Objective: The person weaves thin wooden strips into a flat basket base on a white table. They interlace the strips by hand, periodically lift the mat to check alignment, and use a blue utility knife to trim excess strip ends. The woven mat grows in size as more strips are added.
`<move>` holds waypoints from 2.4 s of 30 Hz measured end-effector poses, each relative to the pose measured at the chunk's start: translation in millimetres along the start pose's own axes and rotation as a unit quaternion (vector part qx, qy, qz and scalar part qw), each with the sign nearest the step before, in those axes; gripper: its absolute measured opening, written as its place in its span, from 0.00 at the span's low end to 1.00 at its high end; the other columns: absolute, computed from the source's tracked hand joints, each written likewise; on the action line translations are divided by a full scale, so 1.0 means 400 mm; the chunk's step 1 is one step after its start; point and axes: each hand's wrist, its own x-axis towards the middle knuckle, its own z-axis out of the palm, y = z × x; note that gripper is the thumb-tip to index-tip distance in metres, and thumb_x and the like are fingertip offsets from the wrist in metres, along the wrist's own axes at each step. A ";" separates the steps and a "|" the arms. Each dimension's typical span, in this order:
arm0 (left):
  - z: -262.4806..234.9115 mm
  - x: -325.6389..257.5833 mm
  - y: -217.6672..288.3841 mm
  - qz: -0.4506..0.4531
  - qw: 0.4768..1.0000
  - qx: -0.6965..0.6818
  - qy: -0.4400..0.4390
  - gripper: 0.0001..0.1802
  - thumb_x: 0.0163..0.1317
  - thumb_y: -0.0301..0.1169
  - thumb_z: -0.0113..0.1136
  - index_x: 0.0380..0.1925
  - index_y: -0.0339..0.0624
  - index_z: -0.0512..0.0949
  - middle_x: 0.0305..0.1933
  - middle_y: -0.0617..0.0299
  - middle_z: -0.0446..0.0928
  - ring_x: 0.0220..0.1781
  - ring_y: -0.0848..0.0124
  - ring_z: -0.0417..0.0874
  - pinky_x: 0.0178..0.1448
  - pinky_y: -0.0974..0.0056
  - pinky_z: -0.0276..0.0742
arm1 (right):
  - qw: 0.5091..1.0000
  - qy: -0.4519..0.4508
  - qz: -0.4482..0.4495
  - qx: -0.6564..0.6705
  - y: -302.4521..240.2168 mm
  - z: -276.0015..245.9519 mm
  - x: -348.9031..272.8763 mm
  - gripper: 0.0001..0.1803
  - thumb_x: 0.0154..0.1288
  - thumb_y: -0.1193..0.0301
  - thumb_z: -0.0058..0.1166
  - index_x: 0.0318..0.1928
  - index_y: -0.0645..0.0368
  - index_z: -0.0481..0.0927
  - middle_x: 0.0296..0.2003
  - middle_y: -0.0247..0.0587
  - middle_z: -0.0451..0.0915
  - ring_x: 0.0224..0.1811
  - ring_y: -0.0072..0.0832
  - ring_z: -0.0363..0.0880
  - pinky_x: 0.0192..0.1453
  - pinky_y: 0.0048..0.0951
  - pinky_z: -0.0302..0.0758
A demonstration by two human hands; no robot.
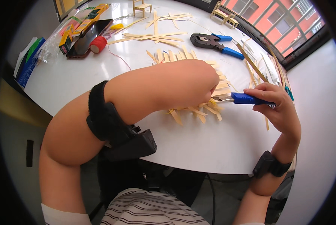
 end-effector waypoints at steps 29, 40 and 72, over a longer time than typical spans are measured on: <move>0.009 -0.008 -0.003 -0.041 0.999 0.013 -0.028 0.10 0.64 0.30 0.53 0.34 0.35 0.80 0.32 0.47 0.79 0.40 0.51 0.81 0.47 0.52 0.76 | 0.989 0.051 -0.036 -0.136 -0.039 0.019 0.010 0.28 0.45 0.80 0.72 0.51 0.50 0.89 0.37 0.37 0.81 0.42 0.36 0.77 0.49 0.35 0.71; -0.029 -0.014 0.010 0.006 1.000 0.006 -0.010 0.11 0.63 0.31 0.53 0.34 0.34 0.80 0.31 0.47 0.79 0.36 0.52 0.80 0.44 0.52 0.76 | 0.986 0.068 -0.029 -0.152 -0.039 0.023 0.011 0.30 0.44 0.83 0.72 0.52 0.49 0.89 0.41 0.38 0.81 0.47 0.36 0.76 0.53 0.34 0.72; -0.053 -0.016 0.015 -0.030 0.991 -0.031 -0.129 0.13 0.67 0.36 0.56 0.41 0.39 0.81 0.30 0.59 0.79 0.34 0.65 0.80 0.41 0.59 0.75 | 1.000 0.015 0.003 0.016 -0.011 0.002 -0.013 0.26 0.51 0.84 0.68 0.53 0.53 0.88 0.37 0.38 0.82 0.40 0.29 0.79 0.47 0.28 0.76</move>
